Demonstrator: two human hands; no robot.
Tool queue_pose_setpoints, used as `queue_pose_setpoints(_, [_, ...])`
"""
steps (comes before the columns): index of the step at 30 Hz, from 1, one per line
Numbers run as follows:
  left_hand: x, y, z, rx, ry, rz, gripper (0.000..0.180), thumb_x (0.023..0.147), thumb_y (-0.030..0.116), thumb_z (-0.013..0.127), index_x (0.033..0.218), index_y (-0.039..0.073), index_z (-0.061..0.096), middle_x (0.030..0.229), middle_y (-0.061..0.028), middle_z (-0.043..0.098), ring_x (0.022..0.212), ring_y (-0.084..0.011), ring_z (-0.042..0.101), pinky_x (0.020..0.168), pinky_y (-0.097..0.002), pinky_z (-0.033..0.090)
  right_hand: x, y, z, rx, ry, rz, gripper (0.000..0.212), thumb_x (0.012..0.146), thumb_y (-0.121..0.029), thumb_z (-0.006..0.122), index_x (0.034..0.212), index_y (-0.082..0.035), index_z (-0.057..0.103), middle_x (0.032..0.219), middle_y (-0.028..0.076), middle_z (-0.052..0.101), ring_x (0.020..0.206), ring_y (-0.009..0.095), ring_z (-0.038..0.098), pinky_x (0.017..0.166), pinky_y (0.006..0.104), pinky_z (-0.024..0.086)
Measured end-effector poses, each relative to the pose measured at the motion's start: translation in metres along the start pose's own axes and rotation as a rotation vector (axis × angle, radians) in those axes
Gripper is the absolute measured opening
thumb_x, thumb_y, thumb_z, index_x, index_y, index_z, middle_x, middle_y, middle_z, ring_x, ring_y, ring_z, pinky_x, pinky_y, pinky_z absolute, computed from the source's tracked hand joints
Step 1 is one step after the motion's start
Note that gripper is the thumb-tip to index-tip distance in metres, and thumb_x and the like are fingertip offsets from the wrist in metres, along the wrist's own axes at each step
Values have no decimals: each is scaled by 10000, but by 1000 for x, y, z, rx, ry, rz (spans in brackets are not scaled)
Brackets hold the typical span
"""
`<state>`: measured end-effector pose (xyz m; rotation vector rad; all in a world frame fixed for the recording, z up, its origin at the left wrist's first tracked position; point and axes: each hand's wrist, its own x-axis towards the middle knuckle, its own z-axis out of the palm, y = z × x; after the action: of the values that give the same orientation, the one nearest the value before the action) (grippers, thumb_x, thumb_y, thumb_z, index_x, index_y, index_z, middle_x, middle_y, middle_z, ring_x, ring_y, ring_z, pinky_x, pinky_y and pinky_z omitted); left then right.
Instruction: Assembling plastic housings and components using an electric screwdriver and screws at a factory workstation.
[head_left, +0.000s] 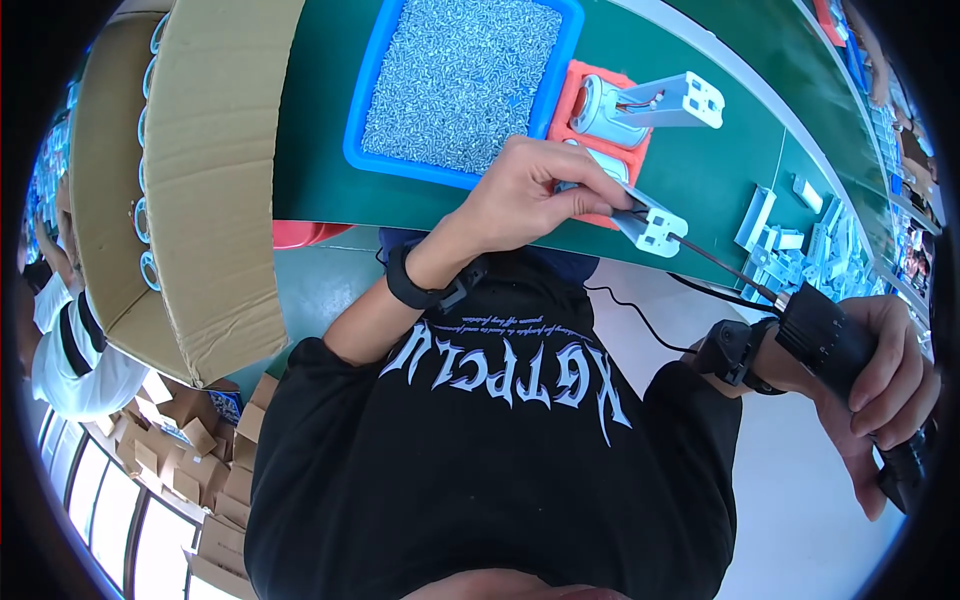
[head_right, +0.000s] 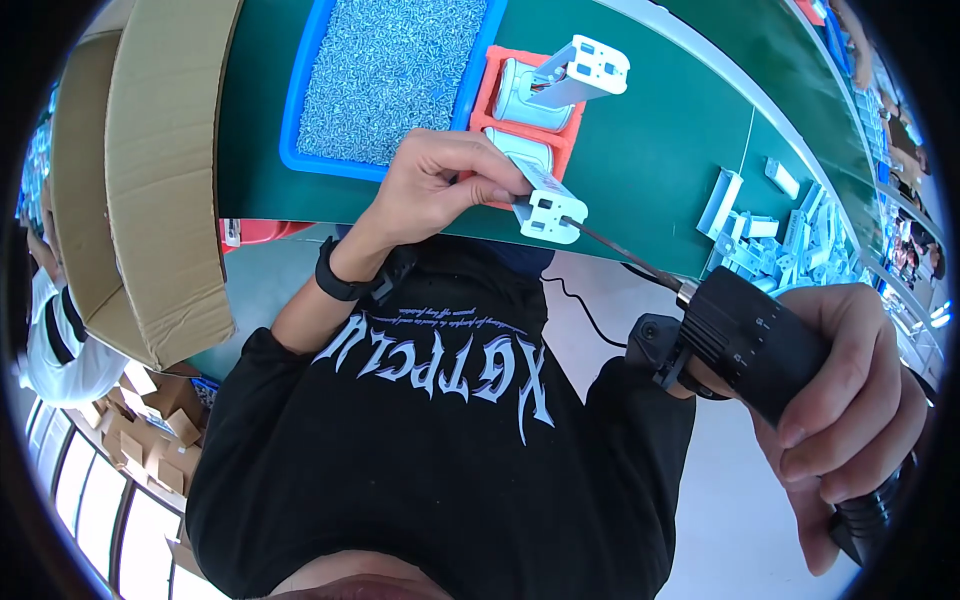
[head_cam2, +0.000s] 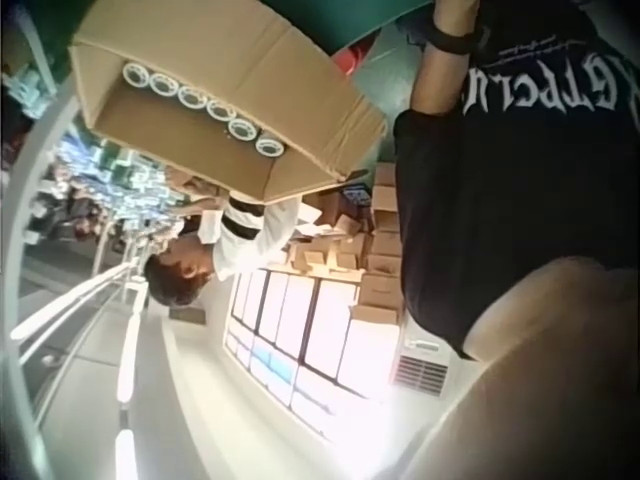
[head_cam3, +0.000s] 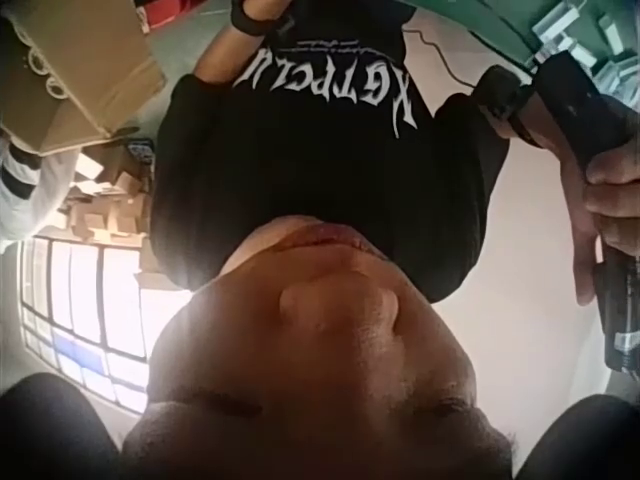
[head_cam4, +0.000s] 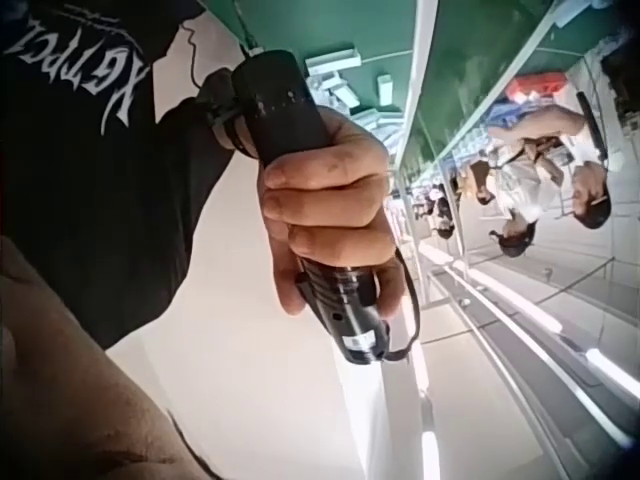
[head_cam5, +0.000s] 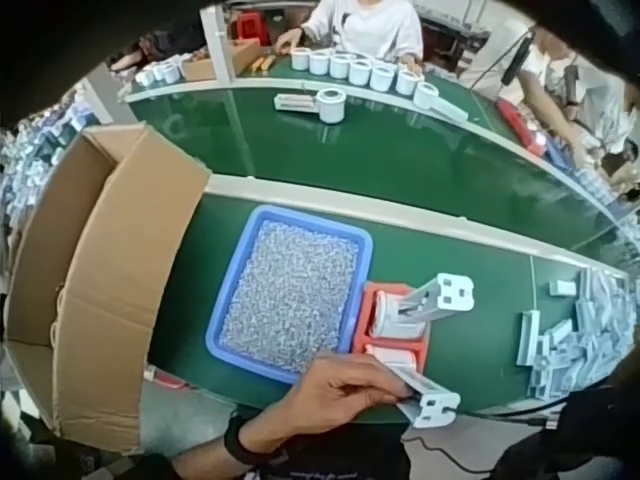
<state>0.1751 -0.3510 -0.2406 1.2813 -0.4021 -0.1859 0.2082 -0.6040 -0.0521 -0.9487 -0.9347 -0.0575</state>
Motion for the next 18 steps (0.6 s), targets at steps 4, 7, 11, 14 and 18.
queue_pose_setpoints(4, [-1, 5, 7, 27, 97, 65, 102, 777, -50, 670, 868, -15, 701, 816, -101, 699, 769, -165, 669, 665, -236, 535, 3, 1, 3, -17, -64, 11, 390, 731, -430, 782, 706, -100, 577, 757, 9, 640, 598, 132, 662, 595, 232, 578])
queue_pose_setpoints(7, [-5, 2, 15, 98, 164, 145, 93, 778, -43, 671, 859, -8, 702, 816, -95, 702, 776, -178, 672, 680, -250, 532, 6, 18, 22, -1, -15, -34, 441, 762, -473, 725, 906, -101, 538, 755, 9, 602, 578, 131, 624, 574, 257, 571])
queue_pose_setpoints(11, [-5, 2, 14, 246, 215, 275, 95, 763, -22, 691, 855, 0, 702, 816, -87, 704, 778, -198, 676, 707, -281, 526, 10, 36, 40, 29, 62, -98, 647, 805, -536, 630, 1258, -103, 471, 743, 11, 536, 538, 128, 555, 534, 296, 556])
queue_pose_setpoints(14, [-4, 9, 6, 332, 236, 363, 116, 744, -3, 710, 859, 11, 703, 821, -79, 704, 780, -212, 673, 721, -302, 518, 12, 30, 33, -12, -60, -14, 520, 783, -435, 683, 1125, -90, 500, 749, 24, 568, 560, 133, 586, 557, 274, 564])
queue_pose_setpoints(18, [-2, 30, -28, 636, 231, 312, 155, 720, 31, 730, 871, 47, 703, 842, -64, 691, 796, -236, 649, 725, -326, 503, 13, 20, 21, -84, -220, 93, 369, 753, -300, 753, 948, -73, 539, 758, 41, 610, 589, 141, 629, 587, 246, 573])
